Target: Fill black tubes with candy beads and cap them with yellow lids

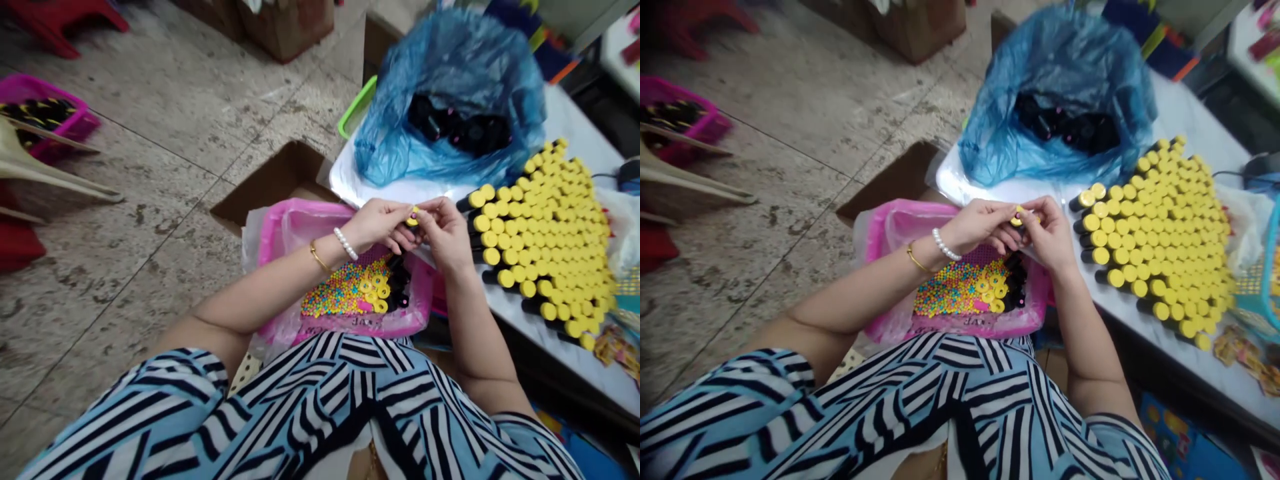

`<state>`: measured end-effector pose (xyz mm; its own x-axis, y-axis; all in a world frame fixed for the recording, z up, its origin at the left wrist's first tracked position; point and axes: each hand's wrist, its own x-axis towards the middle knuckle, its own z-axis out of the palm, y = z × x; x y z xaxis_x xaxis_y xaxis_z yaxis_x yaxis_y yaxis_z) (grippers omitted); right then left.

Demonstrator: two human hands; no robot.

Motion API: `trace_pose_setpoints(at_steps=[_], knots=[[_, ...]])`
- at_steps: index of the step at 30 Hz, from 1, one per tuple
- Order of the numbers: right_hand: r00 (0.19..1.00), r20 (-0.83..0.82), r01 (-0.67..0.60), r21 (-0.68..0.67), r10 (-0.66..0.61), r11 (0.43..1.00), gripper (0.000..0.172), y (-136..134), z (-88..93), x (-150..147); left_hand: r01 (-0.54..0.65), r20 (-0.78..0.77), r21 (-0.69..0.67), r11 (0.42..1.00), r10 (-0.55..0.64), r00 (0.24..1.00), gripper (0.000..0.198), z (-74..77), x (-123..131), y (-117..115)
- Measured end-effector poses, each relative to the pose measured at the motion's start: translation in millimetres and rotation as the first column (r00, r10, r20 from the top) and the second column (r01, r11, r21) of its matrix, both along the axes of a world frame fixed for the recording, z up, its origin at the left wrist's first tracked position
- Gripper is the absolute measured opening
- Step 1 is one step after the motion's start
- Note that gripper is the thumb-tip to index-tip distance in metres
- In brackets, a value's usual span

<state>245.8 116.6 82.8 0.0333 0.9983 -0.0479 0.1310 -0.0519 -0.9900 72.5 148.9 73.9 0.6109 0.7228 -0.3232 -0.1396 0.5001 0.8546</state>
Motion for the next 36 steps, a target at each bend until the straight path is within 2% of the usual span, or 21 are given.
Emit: trace_pose_setpoints(at_steps=[4, 8, 10, 14, 19, 23, 26, 29, 31, 33, 35, 36], knots=[[0.995, -0.095, -0.034, -0.092, 0.025, 0.995, 0.036, -5, -11.1, 13, 0.028, -0.042, -0.128, 0.991, -0.034, 0.999, 0.04, 1.3, 2, -1], [0.981, -0.194, 0.001, -0.063, -0.014, 0.998, 0.04, -8, -11.4, 18, 0.039, 0.009, -0.1, 0.994, -0.039, 0.999, 0.039, 4.7, -1, 0], [0.985, -0.173, 0.001, -0.046, -0.009, 0.999, 0.041, -9, -11.7, 16, 0.057, 0.064, -0.055, 0.997, -0.054, 0.997, 0.034, 4.4, -3, -1], [0.993, -0.116, 0.001, -0.031, -0.004, 1.0, 0.039, -8, -13.8, 11, 0.039, 0.08, 0.0, 0.999, -0.039, 0.996, 0.046, 2.2, -3, -4], [0.995, -0.083, 0.048, -0.023, -0.05, 0.999, 0.034, -6, -12.2, 6, 0.079, 0.089, -0.072, 0.994, -0.072, 0.993, 0.036, 3.0, -4, 0], [0.999, -0.049, 0.002, -0.051, -0.005, 0.999, 0.035, -6, -7.8, 2, 0.089, 0.021, -0.061, 0.994, -0.088, 0.996, 0.036, 5.9, -3, 1], [0.998, -0.05, 0.02, -0.054, -0.023, 0.998, 0.038, -8, -6.1, 3, 0.077, -0.013, -0.022, 0.997, -0.077, 0.997, 0.033, 6.2, -2, 0], [0.995, -0.092, 0.016, -0.058, -0.022, 0.998, 0.031, -7, -5.5, 6, 0.064, -0.015, 0.004, 0.998, -0.064, 0.998, 0.033, 3.9, -3, -2], [0.991, -0.13, -0.009, -0.08, -0.002, 0.997, 0.028, -6, -5.0, 9, 0.092, -0.021, 0.046, 0.995, -0.092, 0.996, 0.035, 1.3, -5, -3], [0.987, -0.16, -0.009, -0.102, -0.007, 0.995, 0.027, -4, -4.8, 11, 0.119, -0.063, 0.155, 0.981, -0.11, 0.992, 0.04, -1.8, -7, -7], [0.986, -0.166, 0.017, -0.106, -0.034, 0.994, 0.027, -4, -5.0, 12, 0.105, -0.163, 0.349, 0.931, -0.05, 0.985, 0.045, -5.2, -6, -11], [0.986, -0.158, 0.03, -0.099, -0.045, 0.995, 0.026, -4, -5.3, 12, 0.083, -0.216, 0.461, 0.884, 0.021, 0.976, 0.045, -6.9, -4, -14]])
